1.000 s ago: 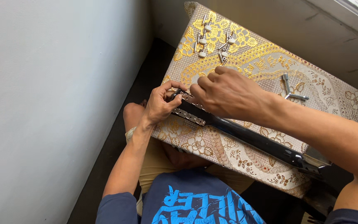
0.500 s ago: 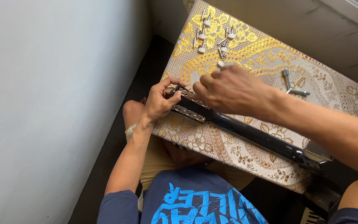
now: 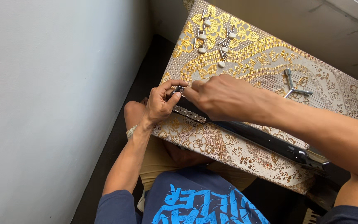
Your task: The person assembles the headstock of a black electric guitar by installing tuning pegs and securing them with screws. They use a screwdriver and an Allen key to tighten the components and place washers and nuts onto the tuning pegs.
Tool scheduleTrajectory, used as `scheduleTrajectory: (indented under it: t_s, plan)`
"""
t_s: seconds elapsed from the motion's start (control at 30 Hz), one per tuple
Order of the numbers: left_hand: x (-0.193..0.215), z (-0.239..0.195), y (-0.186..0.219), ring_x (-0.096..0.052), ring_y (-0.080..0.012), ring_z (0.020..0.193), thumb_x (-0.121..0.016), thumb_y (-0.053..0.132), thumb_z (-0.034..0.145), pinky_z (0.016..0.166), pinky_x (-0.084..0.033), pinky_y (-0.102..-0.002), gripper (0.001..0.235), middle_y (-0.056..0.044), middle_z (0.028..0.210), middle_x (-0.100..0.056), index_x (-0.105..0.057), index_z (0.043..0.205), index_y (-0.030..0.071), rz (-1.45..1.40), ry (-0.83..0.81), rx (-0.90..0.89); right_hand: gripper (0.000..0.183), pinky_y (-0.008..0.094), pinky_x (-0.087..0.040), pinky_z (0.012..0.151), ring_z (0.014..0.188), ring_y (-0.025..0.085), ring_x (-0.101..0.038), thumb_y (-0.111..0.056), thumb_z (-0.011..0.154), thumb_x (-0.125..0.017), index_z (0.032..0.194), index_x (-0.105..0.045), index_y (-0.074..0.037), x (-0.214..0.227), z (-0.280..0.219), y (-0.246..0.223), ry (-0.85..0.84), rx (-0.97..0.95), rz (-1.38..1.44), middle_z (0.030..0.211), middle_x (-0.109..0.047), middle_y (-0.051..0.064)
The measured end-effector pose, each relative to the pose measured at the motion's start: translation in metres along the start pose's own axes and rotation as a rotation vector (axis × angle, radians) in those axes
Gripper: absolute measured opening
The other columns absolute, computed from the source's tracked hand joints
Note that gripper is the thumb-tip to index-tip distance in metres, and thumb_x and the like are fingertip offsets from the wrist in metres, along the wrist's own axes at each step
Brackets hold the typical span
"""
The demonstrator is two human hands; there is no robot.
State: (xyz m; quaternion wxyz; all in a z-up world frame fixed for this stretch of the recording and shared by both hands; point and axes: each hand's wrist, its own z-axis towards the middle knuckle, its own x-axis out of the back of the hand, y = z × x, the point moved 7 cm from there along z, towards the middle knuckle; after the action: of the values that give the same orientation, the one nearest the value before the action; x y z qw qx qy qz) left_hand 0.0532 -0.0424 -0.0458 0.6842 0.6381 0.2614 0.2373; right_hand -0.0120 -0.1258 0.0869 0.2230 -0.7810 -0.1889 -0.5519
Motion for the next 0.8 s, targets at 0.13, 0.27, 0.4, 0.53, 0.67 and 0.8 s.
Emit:
scheduleTrajectory:
  t_s: [0.13,0.27,0.4,0.53,0.67,0.8]
  plan:
    - [0.001,0.001,-0.006,-0.042,-0.0017,0.049,-0.055,0.009,0.085,0.048,-0.034,-0.014,0.03,0.002,0.049,-0.056,-0.067,0.112,0.013,-0.013,-0.004,-0.012,0.016,0.045,-0.055,0.045,0.055,0.038,-0.067,-0.004,0.087,-0.039,0.089,-0.053,0.002,0.008,0.0,0.008,0.016,-0.143,0.198,0.065,-0.053,0.013]
    - [0.001,0.0,-0.008,-0.044,-0.0029,0.048,-0.054,0.007,0.085,0.048,-0.035,-0.014,0.03,-0.001,0.051,-0.059,-0.067,0.113,0.011,-0.002,-0.014,-0.006,0.018,0.043,-0.053,0.043,0.048,0.032,-0.064,-0.009,0.089,-0.037,0.086,-0.052,-0.001,0.001,0.007,0.014,0.027,-0.264,0.296,0.057,-0.052,0.008]
    - [-0.001,-0.001,0.0,-0.046,-0.0011,0.052,-0.054,0.006,0.085,0.049,-0.037,-0.015,0.03,-0.001,0.059,-0.066,-0.066,0.111,0.011,-0.049,-0.014,0.031,0.015,0.042,-0.051,0.041,0.045,0.031,-0.063,-0.012,0.09,-0.04,0.087,-0.052,-0.003,0.003,0.003,0.015,0.079,-0.336,0.316,0.056,-0.052,0.007]
    - [-0.004,-0.001,0.004,-0.041,-0.003,0.048,-0.052,0.005,0.086,0.048,-0.035,-0.015,0.032,0.002,0.05,-0.054,-0.067,0.114,0.012,-0.043,-0.023,0.035,0.015,0.043,-0.048,0.042,0.046,0.032,-0.06,-0.017,0.089,-0.048,0.085,-0.054,-0.005,0.005,-0.023,0.018,0.27,-0.319,0.275,0.06,-0.051,0.008]
    - [-0.008,-0.004,0.026,-0.042,-0.0028,0.056,-0.053,0.005,0.09,0.054,-0.038,-0.017,0.026,0.001,0.056,-0.057,-0.072,0.105,0.015,-0.01,0.043,-0.027,0.011,0.038,-0.047,0.048,0.057,0.03,-0.059,-0.015,0.09,-0.052,0.083,-0.056,-0.008,0.009,-0.051,0.009,0.476,-0.298,0.121,0.067,-0.049,0.008]
    - [-0.011,-0.004,0.058,-0.038,-0.0052,0.052,-0.05,0.004,0.093,0.051,-0.035,-0.019,0.028,0.0,0.049,-0.046,-0.073,0.103,0.017,0.118,0.03,-0.085,0.01,0.036,-0.047,0.052,0.062,0.028,-0.057,-0.016,0.09,-0.055,0.083,-0.057,-0.01,0.005,-0.06,0.009,0.568,-0.295,0.108,0.07,-0.047,0.007]
